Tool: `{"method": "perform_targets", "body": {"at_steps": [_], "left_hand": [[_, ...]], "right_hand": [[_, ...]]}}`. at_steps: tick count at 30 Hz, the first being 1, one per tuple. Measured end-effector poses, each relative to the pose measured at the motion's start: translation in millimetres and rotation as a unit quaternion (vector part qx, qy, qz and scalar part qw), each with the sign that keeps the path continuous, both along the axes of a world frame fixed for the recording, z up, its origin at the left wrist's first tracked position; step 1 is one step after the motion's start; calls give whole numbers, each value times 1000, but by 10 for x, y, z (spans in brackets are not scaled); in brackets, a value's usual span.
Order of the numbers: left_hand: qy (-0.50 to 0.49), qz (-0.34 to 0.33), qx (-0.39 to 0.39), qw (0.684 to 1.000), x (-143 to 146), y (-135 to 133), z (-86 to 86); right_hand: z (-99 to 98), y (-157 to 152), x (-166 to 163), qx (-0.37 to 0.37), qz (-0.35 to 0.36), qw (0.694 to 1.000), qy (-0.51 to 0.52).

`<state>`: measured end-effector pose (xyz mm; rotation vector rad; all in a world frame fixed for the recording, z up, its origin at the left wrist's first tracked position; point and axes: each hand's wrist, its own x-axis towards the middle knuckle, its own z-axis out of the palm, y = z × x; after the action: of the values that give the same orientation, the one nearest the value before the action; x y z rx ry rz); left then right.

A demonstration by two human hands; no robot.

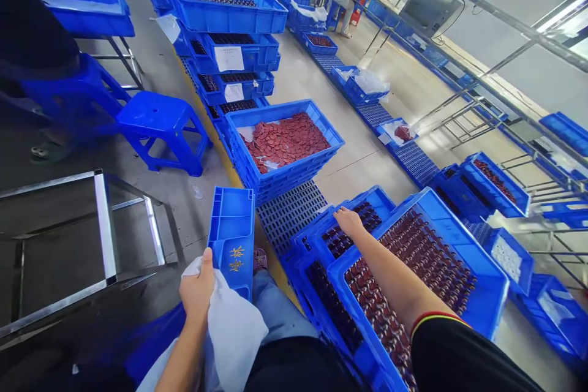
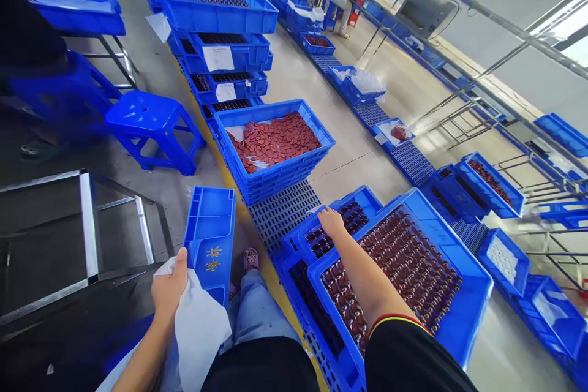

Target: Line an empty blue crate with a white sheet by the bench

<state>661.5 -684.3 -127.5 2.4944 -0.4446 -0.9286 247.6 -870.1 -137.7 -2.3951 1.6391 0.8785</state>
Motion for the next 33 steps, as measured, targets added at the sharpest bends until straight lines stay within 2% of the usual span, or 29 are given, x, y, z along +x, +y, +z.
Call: {"method": "perform_targets", "body": {"at_steps": [8,14,19,22,24,26,30,33], "left_hand": [[-19,5,-18,1000,141,-308,85],[-15,26,-12,999,183,-319,65],[-9,19,-11,1000,203,-284,67],[-6,17,-18,1000,208,-265,147],[2,26,-36,999,199,-225,229],[12,41,-63,997,175,-171,304],[28,73,-117,990,83,-108,360],[42,66,-147,986,-30,-121,347]], "right_hand": [[-38,-145,-65,3,-22,1000,-18],[-11,-150,-19,2,-54,997,-47],[171,-147,10,6,-93,989,-114],[348,-109,144,-2,-117,977,-179],[448,-57,375,-5,-130,965,-227],[503,3,745,6,-133,951,-280],[525,145,1834,53,-137,912,-383],[571,262,2718,85,-185,885,-418]]}}
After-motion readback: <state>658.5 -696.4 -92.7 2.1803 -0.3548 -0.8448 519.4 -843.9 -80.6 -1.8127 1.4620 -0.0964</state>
